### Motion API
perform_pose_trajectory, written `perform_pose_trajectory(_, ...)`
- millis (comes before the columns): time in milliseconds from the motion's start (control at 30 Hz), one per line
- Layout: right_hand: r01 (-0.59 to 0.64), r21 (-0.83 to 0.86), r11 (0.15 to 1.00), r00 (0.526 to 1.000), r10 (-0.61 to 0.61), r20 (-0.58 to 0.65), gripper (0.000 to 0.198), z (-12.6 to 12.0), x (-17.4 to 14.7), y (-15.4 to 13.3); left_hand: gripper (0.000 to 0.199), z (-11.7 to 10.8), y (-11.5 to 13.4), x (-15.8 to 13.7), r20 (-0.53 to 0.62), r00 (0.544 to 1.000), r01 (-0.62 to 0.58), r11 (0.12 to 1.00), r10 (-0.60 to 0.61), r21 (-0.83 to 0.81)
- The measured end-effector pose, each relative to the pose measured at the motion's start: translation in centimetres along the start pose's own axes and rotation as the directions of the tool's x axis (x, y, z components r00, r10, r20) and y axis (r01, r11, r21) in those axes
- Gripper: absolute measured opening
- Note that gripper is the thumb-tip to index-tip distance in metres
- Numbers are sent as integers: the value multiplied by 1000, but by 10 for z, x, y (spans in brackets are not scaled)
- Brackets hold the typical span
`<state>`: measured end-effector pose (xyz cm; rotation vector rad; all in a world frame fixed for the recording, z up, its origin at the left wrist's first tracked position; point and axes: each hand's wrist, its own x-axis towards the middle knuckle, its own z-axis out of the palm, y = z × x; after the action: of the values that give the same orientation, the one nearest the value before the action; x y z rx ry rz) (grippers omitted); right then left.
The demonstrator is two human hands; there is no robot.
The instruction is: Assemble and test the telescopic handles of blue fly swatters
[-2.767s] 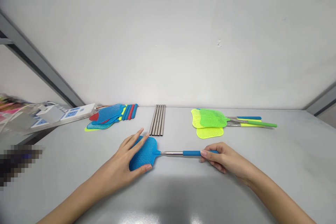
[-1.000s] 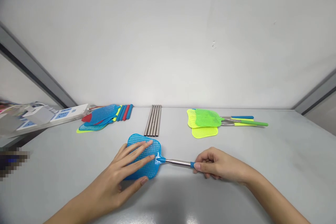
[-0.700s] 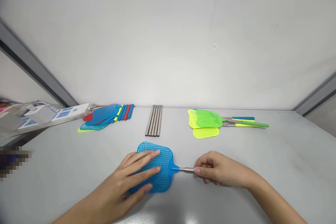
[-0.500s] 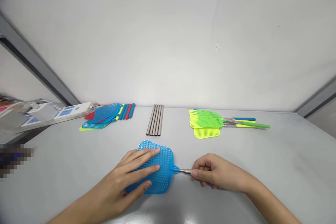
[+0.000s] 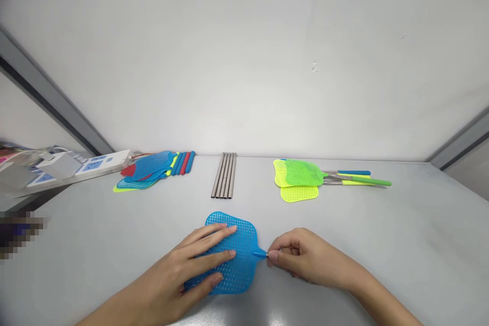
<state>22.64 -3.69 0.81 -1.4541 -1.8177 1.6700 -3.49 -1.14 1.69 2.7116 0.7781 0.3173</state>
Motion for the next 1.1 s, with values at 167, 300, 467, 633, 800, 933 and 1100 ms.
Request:
perform_pose_trajectory(167,-41,3,999,999,41,-29,32,1,0,2,35,3,-4,1,12,999,-51,998,51,-20)
perform_pose_trajectory(300,-42,7,999,999,42,-31,30,2,0,1,35,4,-5,1,7,998,-55,998,56,-32)
perform_pose_trajectory(467,-21,3,1000,999,21,-30,30,1,2,0,36,4,-4,1,26,999,-36,998,37,-44)
perform_pose_trajectory(633,-30,25,999,1000,30,0,30,1,2,-2,36,4,-4,1,11,1000,-22,997,22,-71)
perform_pose_trajectory(800,-53,39,998,999,53,15,30,0,1,-4,35,4,-3,2,-1,1000,-25,997,25,-72)
perform_pose_trajectory(933,-57,28,998,998,57,9,30,0,0,-4,35,3,-3,2,17,1000,-22,997,24,-69)
perform_pose_trajectory(1100,-55,20,998,998,55,10,31,-1,1,-4,35,3,-3,2,27,999,-16,998,17,-66)
